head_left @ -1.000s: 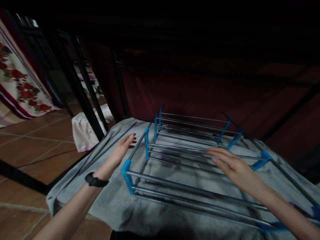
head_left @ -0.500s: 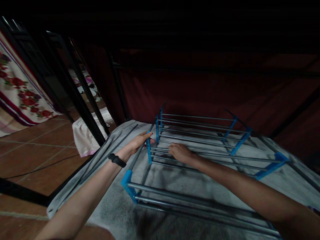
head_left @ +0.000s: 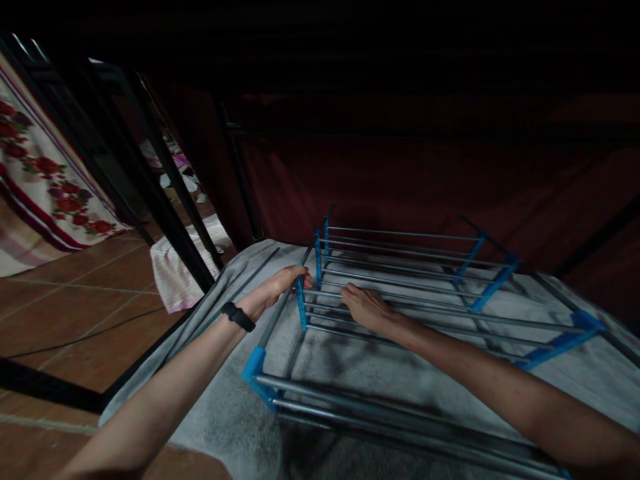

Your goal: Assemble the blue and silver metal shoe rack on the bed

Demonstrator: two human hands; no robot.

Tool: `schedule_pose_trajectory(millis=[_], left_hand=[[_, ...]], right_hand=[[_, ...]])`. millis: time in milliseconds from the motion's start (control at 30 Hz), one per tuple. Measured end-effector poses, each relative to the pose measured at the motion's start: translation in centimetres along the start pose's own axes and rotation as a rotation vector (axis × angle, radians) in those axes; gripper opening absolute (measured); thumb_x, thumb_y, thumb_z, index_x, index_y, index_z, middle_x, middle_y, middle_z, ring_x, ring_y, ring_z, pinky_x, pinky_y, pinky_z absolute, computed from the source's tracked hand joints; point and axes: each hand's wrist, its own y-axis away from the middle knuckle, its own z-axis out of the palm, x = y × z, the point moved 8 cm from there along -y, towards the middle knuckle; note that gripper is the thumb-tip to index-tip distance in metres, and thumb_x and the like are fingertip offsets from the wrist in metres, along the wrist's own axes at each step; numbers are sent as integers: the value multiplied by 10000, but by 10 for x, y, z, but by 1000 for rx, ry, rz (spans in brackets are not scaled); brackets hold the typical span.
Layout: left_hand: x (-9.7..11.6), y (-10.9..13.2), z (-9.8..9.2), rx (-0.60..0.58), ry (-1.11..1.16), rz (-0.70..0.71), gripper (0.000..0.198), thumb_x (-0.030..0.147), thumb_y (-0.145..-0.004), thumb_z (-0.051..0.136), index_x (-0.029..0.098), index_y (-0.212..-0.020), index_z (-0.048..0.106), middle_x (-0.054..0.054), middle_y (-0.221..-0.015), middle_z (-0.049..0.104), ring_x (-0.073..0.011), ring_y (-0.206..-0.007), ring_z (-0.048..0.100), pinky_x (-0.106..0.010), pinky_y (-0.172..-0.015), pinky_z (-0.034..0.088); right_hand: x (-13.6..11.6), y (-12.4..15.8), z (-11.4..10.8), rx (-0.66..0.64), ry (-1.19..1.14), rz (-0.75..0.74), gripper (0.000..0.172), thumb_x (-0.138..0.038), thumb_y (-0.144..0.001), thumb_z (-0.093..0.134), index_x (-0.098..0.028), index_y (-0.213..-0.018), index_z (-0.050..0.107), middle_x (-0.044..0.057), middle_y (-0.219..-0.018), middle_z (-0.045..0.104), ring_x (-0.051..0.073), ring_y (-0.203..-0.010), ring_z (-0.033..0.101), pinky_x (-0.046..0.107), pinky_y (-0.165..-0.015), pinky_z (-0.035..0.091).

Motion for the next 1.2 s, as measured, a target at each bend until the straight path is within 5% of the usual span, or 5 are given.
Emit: schedule_pose_trajectory(millis=[300,633,1200], left_hand=[[-2,-10,-6,-2,-114,19,231,326,-786,464,184,-795,646,-35,-794,664,-194,-760,608,-267,-626,440],[-7,-8,-2,-8,159,-65,146,289,-797,543,199,-852,644,-20,-716,639,-192,-736,638,-269,-647,479],[-5,-9,1,4,250,-1,143,252,-841,531,174,-773,629,-4,-687,598,-125,-606,557,-235,-620,488]], right_hand=[[-1,3,-13,40,12,-5,239,-262,-1003,315,-210,-1078,536,56,-1101,601,193,-865,618,291,-672,390],[-1,4,-32,92,25,-13,232,-264,-1004,311,-218,-1069,529,51,-1071,598,184,-833,601,287,-652,358],[4,0,-40,128,-9,-44,209,-261,-1004,343,-224,-1046,544,26,-1032,614,159,-849,600,258,-644,340]])
